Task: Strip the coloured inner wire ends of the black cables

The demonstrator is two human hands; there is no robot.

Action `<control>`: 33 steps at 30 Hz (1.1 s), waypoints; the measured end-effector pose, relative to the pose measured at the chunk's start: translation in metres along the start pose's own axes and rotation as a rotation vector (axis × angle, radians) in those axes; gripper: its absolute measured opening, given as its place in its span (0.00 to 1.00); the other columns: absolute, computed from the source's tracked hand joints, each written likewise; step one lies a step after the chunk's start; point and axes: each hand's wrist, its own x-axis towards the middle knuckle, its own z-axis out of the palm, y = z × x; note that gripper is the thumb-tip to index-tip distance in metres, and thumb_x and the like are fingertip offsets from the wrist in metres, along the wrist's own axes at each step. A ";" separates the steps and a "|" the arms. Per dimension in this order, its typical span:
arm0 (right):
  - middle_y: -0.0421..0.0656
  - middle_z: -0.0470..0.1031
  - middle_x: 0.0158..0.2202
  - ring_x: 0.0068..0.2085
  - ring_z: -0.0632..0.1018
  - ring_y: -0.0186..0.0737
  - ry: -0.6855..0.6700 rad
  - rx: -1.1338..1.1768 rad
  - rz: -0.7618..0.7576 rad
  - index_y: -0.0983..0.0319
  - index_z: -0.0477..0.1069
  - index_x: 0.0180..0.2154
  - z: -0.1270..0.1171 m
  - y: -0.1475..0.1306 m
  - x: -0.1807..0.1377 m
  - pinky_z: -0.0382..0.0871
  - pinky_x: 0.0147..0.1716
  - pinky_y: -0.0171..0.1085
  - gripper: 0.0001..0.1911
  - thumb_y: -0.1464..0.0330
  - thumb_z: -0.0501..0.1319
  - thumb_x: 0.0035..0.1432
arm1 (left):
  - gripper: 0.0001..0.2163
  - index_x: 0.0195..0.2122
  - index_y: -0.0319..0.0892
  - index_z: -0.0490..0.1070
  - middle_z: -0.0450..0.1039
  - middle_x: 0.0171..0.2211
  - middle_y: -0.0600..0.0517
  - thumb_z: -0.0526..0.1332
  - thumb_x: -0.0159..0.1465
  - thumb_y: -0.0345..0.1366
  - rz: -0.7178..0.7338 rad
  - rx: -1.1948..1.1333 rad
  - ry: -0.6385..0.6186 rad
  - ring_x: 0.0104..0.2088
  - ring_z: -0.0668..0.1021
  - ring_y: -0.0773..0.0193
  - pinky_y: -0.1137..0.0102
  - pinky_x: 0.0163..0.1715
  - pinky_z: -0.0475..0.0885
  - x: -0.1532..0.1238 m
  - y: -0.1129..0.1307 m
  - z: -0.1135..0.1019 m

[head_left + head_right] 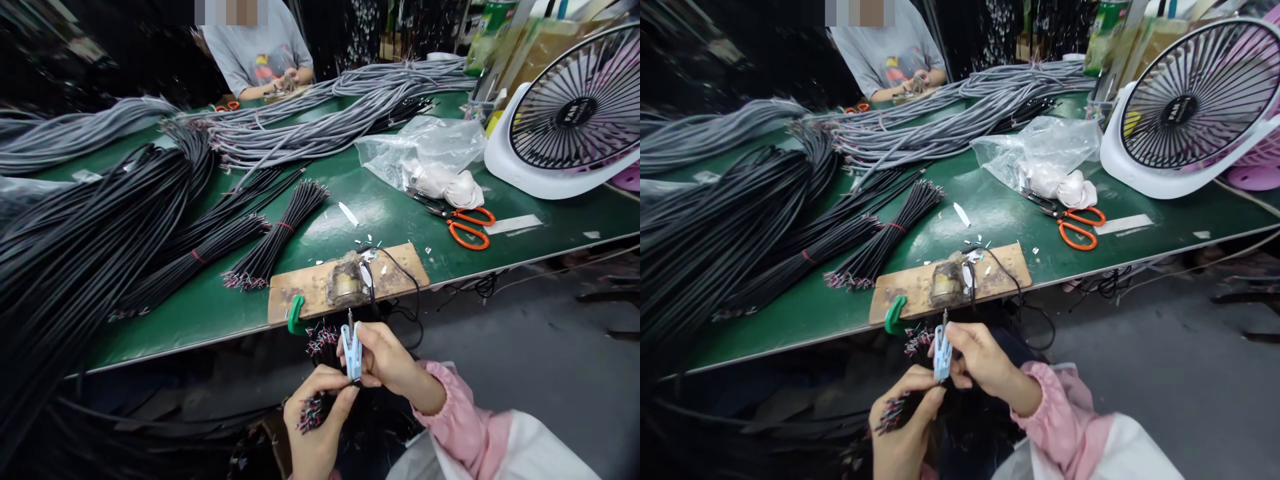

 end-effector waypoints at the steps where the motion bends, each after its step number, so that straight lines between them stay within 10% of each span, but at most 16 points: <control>1: 0.36 0.66 0.19 0.14 0.61 0.24 0.009 0.015 0.006 0.68 0.75 0.31 -0.002 0.002 0.000 0.49 0.09 0.25 0.33 0.41 0.63 0.55 | 0.04 0.26 0.43 0.79 0.75 0.22 0.54 0.70 0.57 0.32 0.001 0.009 0.004 0.23 0.75 0.64 0.72 0.26 0.69 -0.001 0.001 0.000; 19: 0.38 0.68 0.19 0.19 0.65 0.27 -0.146 -0.479 -0.111 0.66 0.71 0.22 -0.021 0.008 -0.042 0.56 0.17 0.28 0.31 0.44 0.63 0.58 | 0.07 0.24 0.44 0.79 0.75 0.20 0.54 0.68 0.60 0.33 -0.074 0.092 -0.170 0.21 0.74 0.65 0.73 0.24 0.66 -0.023 0.004 -0.014; 25: 0.37 0.68 0.18 0.15 0.64 0.26 -0.310 -0.347 0.196 0.64 0.68 0.23 -0.030 0.021 -0.039 0.54 0.12 0.26 0.37 0.34 0.57 0.51 | 0.09 0.25 0.43 0.79 0.73 0.20 0.53 0.66 0.63 0.35 -0.111 0.089 -0.260 0.21 0.74 0.65 0.73 0.23 0.65 -0.027 -0.001 -0.018; 33: 0.38 0.68 0.19 0.16 0.64 0.27 -0.223 -0.301 0.009 0.64 0.68 0.25 -0.026 0.040 -0.049 0.56 0.14 0.27 0.35 0.37 0.54 0.58 | 0.15 0.24 0.40 0.78 0.67 0.19 0.54 0.69 0.61 0.46 -0.325 -0.062 -0.145 0.19 0.68 0.70 0.75 0.20 0.62 -0.038 -0.005 -0.013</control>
